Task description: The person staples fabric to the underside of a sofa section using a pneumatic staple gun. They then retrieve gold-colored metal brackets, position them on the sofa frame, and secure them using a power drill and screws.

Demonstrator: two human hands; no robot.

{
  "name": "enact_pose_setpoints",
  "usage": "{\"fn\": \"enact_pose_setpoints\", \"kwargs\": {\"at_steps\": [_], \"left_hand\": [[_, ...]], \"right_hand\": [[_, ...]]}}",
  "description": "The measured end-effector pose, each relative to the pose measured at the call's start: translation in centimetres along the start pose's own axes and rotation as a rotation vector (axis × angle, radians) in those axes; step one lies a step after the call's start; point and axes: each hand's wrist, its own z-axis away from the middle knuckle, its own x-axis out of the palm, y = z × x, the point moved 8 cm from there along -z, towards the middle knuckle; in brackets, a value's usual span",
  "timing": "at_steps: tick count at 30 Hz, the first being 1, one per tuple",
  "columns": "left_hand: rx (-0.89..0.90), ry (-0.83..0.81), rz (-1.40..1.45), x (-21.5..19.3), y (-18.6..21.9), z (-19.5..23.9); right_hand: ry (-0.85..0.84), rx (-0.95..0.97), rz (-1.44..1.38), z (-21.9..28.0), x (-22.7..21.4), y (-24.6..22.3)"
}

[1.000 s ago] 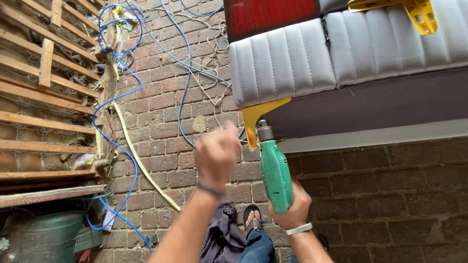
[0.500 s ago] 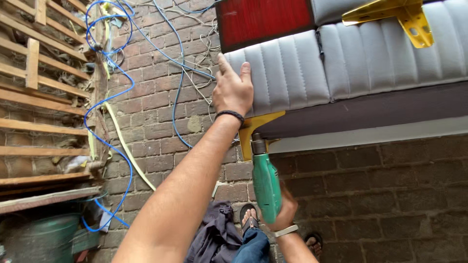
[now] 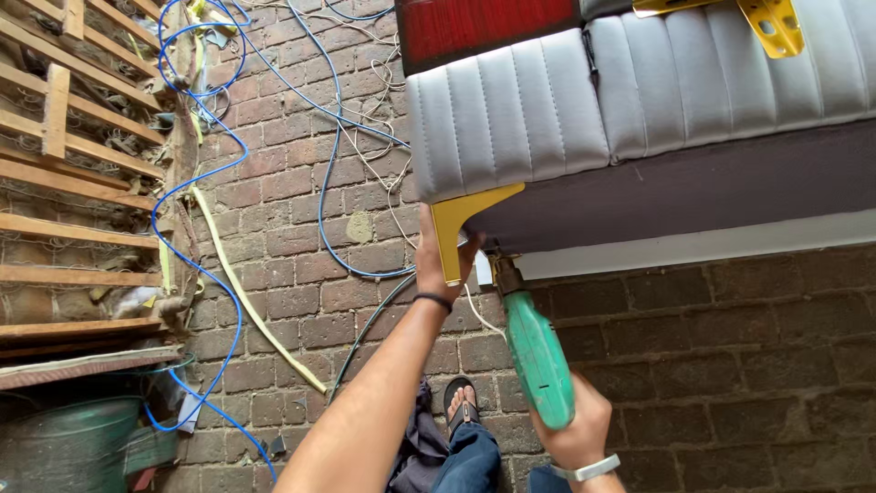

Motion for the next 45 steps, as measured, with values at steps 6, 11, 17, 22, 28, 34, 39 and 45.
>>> {"fn": "enact_pose_setpoints", "kwargs": {"at_steps": [6,11,17,22,28,34,39,45], "left_hand": [[-0.282,-0.056,-0.132,3.1,-4.1,-2.6],[-0.347,-0.009,0.032,2.3,-3.9,-2.0],[-0.375,-0.069,-0.070,2.6,-3.4,-2.5],[-0.418,0.017,-0.024,3.0,-4.4,-2.5],[-0.502,-0.457,0.018,6.3,-5.9,8.1],[-0.786,-0.593,0.426,1.5,0.0,27.0],[-1.055,-0.563,0.828,-1.1,7.6,25.9],[-0.827,-0.592,1.042,-5.0,21.8,15.7]], "right_hand": [[-0.050,-0.026,-0.034,2.1,-1.4,-0.4],[-0.022,0.011,-0.049,2.7,-2.2,-1.0],[0.023,0.040,-0.096,3.3,-3.3,-1.0],[0.048,0.085,-0.080,4.3,-4.6,-1.0],[0.089,0.335,-0.242,7.2,-8.1,0.4],[0.224,0.542,-0.392,8.3,-14.4,-1.2],[0.294,0.467,-0.356,7.3,-20.1,-6.5],[0.336,0.196,-0.668,5.4,-25.2,-13.3]]}}
